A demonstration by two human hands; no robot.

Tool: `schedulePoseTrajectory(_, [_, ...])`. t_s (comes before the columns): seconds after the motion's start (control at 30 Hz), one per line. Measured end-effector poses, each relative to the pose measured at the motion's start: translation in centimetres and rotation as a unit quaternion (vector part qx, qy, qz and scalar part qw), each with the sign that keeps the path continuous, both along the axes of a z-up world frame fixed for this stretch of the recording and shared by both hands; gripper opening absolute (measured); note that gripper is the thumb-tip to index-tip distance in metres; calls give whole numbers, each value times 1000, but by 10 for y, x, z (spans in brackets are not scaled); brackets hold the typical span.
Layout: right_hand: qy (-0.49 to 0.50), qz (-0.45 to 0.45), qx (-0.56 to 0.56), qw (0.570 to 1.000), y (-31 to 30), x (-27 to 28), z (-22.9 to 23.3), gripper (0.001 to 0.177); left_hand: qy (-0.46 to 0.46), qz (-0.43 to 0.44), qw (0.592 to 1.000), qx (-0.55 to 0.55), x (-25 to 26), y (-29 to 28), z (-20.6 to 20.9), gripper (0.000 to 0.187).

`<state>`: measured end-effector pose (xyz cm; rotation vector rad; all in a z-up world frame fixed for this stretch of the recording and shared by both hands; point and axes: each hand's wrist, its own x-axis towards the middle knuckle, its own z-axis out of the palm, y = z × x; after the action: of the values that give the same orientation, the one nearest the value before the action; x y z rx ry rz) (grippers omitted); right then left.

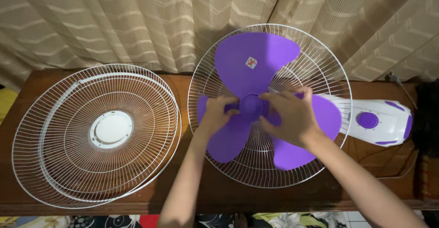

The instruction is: The person disassembles a purple table fan by removing the front grille, unscrewing the blade hub, detaching the fan blades, and wiping the motor housing with a cloth. The parts are placed on a wooden table.

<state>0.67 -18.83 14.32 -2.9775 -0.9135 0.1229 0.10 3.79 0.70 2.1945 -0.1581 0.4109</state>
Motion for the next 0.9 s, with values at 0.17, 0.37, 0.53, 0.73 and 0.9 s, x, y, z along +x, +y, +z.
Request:
schedulePoseTrajectory(0.17, [-185,195,128,955,4,5,-12,77,-36,6,998,-43,-17,-7,6,39])
schedulePoseTrajectory(0.37, [-47,24,75,996,-4,1,-18,60,-115,76,990,-38,-42,-31,18,77])
schedulePoseTrajectory(0.53, [-165,175,124,963,3,12,-23,65,-79,50,984,-153,-50,-43,24,80])
schedulePoseTrajectory(0.73, [-123,122,126,977,10,3,-20,60,-93,58,981,-160,-48,-50,23,67])
schedulePoseTrajectory(0.9, [-91,88,163,978,-2,-2,-12,47,-97,56,983,-146,-49,-47,20,62])
